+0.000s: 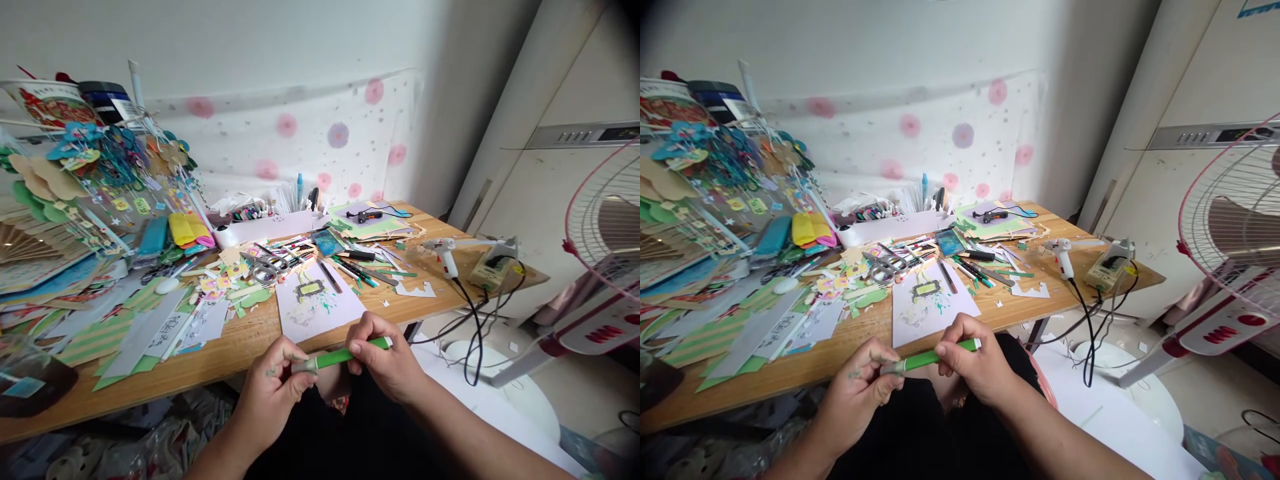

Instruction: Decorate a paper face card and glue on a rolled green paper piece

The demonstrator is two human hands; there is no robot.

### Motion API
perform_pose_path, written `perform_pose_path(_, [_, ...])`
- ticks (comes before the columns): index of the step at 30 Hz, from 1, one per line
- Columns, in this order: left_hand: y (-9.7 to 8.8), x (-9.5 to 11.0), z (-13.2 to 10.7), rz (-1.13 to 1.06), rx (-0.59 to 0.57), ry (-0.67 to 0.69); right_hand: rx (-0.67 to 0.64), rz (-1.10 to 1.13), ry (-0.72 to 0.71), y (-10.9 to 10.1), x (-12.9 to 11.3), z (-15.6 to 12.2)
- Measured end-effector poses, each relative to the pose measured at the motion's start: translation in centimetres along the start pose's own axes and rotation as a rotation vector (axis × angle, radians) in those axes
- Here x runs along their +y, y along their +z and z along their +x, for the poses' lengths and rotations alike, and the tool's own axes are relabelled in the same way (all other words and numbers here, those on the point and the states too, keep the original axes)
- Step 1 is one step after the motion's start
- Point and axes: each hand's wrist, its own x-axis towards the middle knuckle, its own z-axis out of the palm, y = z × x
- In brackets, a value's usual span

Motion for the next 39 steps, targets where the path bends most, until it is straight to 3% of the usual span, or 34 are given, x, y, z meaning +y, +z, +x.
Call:
perform_pose_path(3, [0.4, -0.6, 0.0, -0.098, -0.013, -0.076, 0.007, -0.119, -0.112, 0.5, 0.0, 0.0])
perform_pose_path(6, [0.6, -1.5, 0.2, -0.223, 0.064, -0.130, 0.046, -0.174, -0.195, 1.2, 0.7, 0.1])
perform_pose_path(9, [0.3, -2.2, 0.3, -0.188, 0.125, -0.068, 0.130, -0.028, -0.103, 1.7, 2.3, 0.4])
perform_pose_path(12, [-0.1, -2.6, 0.6, -0.041, 0.113, 0.104, 0.189, 0.156, 0.031, 1.8, 3.6, 0.8])
perform_pose_path(15, [0.0, -3.1, 1.0, -0.052, 0.201, 0.169, 0.086, 0.191, 0.114, 1.5, 3.4, 1.3])
perform_pose_path(17, [0.5, -3.3, 1.5, -0.143, 0.299, 0.055, -0.007, 0.073, 0.116, 0.8, 2.6, 1.8])
perform_pose_path(19, [1.0, -3.1, 2.1, -0.212, 0.328, -0.082, -0.010, -0.156, 0.017, -0.1, 1.6, 2.4])
perform_pose_path(22, [1.0, -2.5, 3.1, -0.252, 0.254, -0.129, 0.015, -0.494, -0.246, -1.5, 0.5, 3.0])
perform_pose_path(25, [0.5, -2.2, 4.2, -0.268, 0.170, -0.158, -0.101, -0.703, -0.373, -2.3, 0.0, 3.3])
perform_pose_path(30, [-0.1, -3.2, 5.4, -0.011, 0.088, -0.223, -0.168, -0.867, -0.392, -2.3, 0.5, 3.5])
perform_pose_path(34, [0.0, -3.7, 5.6, 0.107, 0.178, -0.174, -0.253, -0.950, -0.334, -1.7, 1.7, 3.5])
perform_pose_path(39, [-0.4, -3.3, 6.2, 0.262, 0.235, -0.059, -0.191, -0.988, -0.323, -0.8, 3.3, 3.2])
